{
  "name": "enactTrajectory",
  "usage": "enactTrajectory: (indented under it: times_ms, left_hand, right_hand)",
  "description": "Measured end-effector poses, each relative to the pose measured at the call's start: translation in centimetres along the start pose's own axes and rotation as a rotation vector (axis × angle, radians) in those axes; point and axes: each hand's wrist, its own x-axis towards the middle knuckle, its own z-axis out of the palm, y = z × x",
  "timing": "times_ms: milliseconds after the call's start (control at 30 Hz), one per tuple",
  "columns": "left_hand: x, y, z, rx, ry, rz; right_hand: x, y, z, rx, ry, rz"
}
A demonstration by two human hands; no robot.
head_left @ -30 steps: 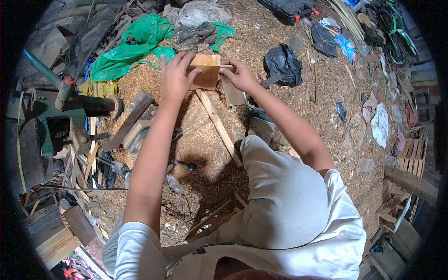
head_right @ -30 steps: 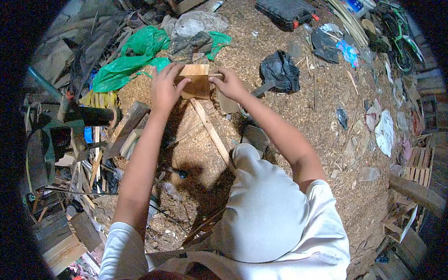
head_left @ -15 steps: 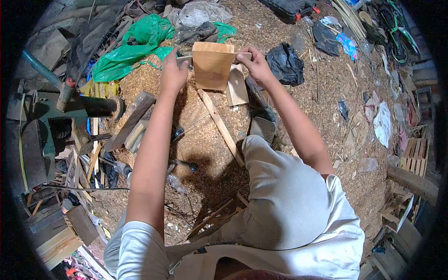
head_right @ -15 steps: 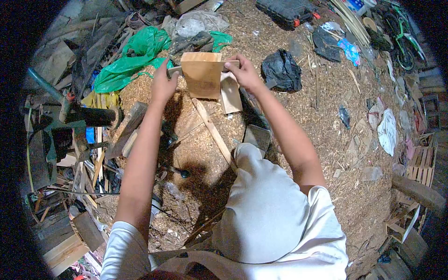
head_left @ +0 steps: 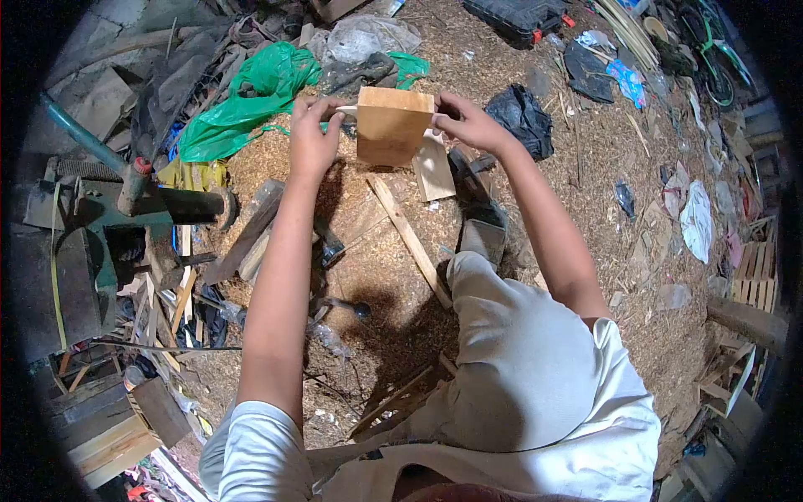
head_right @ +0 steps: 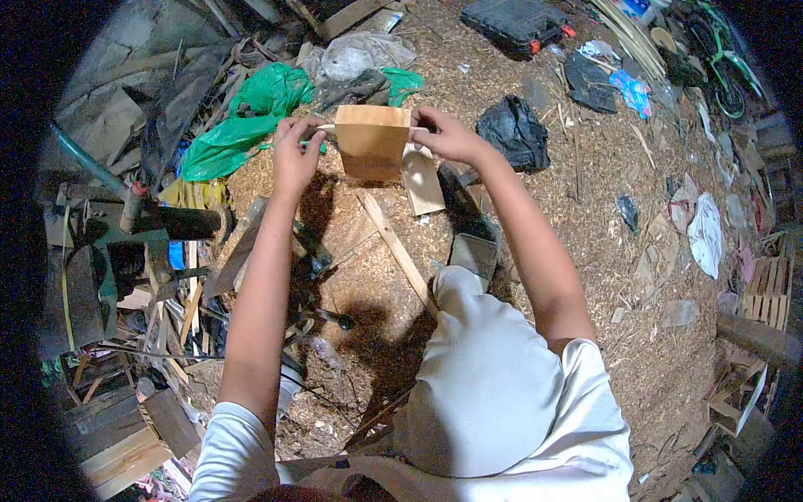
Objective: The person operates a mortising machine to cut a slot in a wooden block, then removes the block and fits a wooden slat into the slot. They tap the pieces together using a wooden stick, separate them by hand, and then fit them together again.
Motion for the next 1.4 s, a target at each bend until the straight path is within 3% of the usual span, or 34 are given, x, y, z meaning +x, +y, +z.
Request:
enactTrajectory:
  times_ms: [100, 167, 200, 367, 433, 467, 633, 767, 900, 967, 1100, 1167, 1233, 1300, 1400]
  left_hand:
    - [-0.3, -0.6, 0.3, -0.022, 0.036, -0.017]
    - [-0.3, -1.0, 0.5, -0.057, 0.024, -0.065]
    - [-0.2, -1.1, 0.5, -0.091, 0.015, -0.111]
    - [1.0, -1.6, -0.1, -0.116, 0.031, -0.138]
    - [1.4, -1.5, -0.4, -0.074, 0.016, -0.110]
    - [1.6, -1.6, -0.3, -0.073, 0.015, -0.111]
    - [1.3, -0.9, 0.0, 0.106, -0.006, 0.124]
    - [0.9, 2.8, 0.1, 0.373, -0.094, 0.117]
    - [1.6, 2.8, 1.5, 0.624, -0.172, 0.209]
    - [1.6, 2.9, 1.8, 0.622, -0.216, 0.185]
    - [1.6, 3.0, 2.2, 0.567, -0.150, 0.282]
    - [1.8, 3.0, 2.4, 0.592, -0.123, 0.335]
    - [2.3, 3.1, 2.8, 0.631, -0.040, 0.481]
    - [3.4, 2.8, 3.0, 0.679, -0.088, 0.489]
    - [4.1, 2.5, 3.0, 0.681, -0.098, 0.569]
  right_hand:
    - [1.0, -2.1, -2.2, 0.049, -0.145, 0.189]
    - [1.7, -3.0, -2.1, -0.264, -0.070, -0.024]
    - [1.8, -3.4, -2.0, -0.216, -0.001, -0.147]
    - [3.7, -4.9, -2.4, -0.307, 0.030, -0.266]
    - [4.5, -5.1, -2.5, -0.388, 0.067, -0.445]
    - [4.9, -5.2, -2.6, -0.462, 0.038, -0.359]
    - [5.1, -4.9, -3.2, -0.427, 0.024, -0.328]
    - [4.4, -5.1, -4.4, -0.367, 0.079, -0.452]
    - [3.5, -4.2, -5.2, -0.410, 0.048, -0.415]
    - [2.8, -3.9, -5.3, -0.419, -0.018, -0.218]
    - [1.9, -2.8, -5.3, -0.659, 0.034, -0.234]
    - [1.3, -2.8, -5.4, -1.159, 0.108, -0.363]
    - [1.6, -2.3, -4.6, -1.146, 0.143, -0.354]
    - [1.7, -1.8, -4.1, -1.128, 0.181, -0.345]
    - [2.0, -1.7, -3.5, -1.066, 0.333, -0.574]
